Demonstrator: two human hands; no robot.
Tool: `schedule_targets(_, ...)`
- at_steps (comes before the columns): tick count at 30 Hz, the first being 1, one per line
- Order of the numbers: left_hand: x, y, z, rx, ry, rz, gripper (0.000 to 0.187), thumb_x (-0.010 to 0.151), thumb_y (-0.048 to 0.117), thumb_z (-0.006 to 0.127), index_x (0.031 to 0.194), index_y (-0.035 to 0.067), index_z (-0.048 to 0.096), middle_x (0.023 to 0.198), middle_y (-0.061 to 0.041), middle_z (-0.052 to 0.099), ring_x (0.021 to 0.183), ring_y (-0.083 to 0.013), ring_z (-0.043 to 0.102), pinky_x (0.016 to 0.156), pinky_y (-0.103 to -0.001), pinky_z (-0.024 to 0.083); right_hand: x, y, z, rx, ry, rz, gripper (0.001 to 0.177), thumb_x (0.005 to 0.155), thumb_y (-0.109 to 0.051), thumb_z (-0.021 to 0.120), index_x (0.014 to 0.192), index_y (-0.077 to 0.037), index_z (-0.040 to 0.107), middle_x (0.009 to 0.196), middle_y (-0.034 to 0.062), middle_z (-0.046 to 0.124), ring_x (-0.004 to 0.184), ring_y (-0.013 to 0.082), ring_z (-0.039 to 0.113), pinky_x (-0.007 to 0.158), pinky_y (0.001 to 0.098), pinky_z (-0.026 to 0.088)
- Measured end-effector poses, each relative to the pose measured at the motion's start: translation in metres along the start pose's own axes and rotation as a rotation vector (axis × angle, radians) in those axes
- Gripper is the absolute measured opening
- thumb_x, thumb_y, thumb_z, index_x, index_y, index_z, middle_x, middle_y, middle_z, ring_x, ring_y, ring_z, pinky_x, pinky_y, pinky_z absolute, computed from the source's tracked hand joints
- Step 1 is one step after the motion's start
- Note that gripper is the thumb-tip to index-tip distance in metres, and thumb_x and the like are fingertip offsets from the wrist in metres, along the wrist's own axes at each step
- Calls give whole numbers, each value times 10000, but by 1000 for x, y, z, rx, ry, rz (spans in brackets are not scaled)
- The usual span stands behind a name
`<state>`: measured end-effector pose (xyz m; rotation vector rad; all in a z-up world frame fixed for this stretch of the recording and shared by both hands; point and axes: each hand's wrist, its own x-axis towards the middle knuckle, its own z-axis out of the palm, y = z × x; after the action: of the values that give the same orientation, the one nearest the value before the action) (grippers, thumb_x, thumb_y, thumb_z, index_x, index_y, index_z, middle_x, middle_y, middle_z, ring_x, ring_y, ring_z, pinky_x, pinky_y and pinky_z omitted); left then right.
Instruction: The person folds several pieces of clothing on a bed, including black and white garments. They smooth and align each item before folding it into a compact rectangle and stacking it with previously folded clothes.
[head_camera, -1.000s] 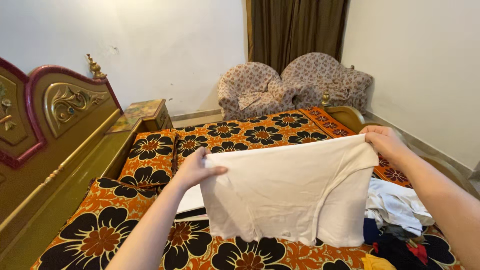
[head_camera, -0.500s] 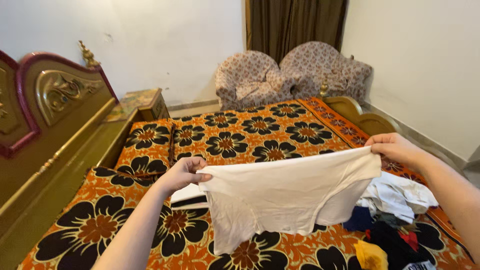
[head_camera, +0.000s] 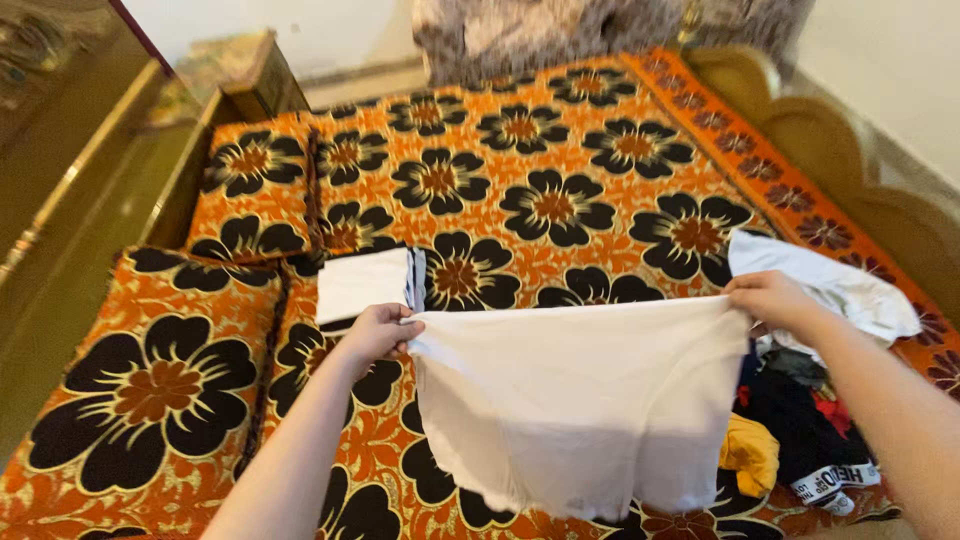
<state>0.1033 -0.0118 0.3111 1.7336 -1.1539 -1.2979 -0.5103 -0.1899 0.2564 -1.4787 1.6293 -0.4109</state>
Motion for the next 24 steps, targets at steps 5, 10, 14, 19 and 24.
schedule_targets(5,96,-73,52,-12,262,-193,181,917,27,680,1081,-42,649,858,-146,726,662,-225,748,583,-331,648,82,42,76,-133,5,74,255,907,-107,633,1103,-44,784,755,151,712,608,263,685,561,410,619)
schedule_targets(10,172,-141,80,-45,381,-130,152,899,-42,640,1051,-58,645,886,-155,765,744,-205,792,656,-300,656,151,80,127,159,1,89,245,915,41,559,1069,55,749,886,189,791,785,270,806,677,368,660)
schedule_targets(14,186,-188,102,107,483,-117,120,890,-11,681,1009,-21,682,875,-108,777,787,-163,782,701,-284,623,171,119,158,123,-14,5,265,900,72,558,1080,58,752,946,148,795,875,227,793,771,329,636)
schedule_targets(19,138,-230,114,280,387,-193,135,871,15,704,1004,34,704,842,-101,789,769,-156,758,707,-308,578,133,175,174,100,-117,-51,240,890,12,601,1057,20,772,906,117,820,829,185,773,771,290,597)
schedule_targets(24,93,-263,120,405,330,-253,226,811,9,741,1029,68,722,823,-116,757,727,-174,712,693,-318,554,91,202,198,-208,-263,74,192,846,-116,703,974,-68,837,751,118,787,657,178,734,642,313,594)
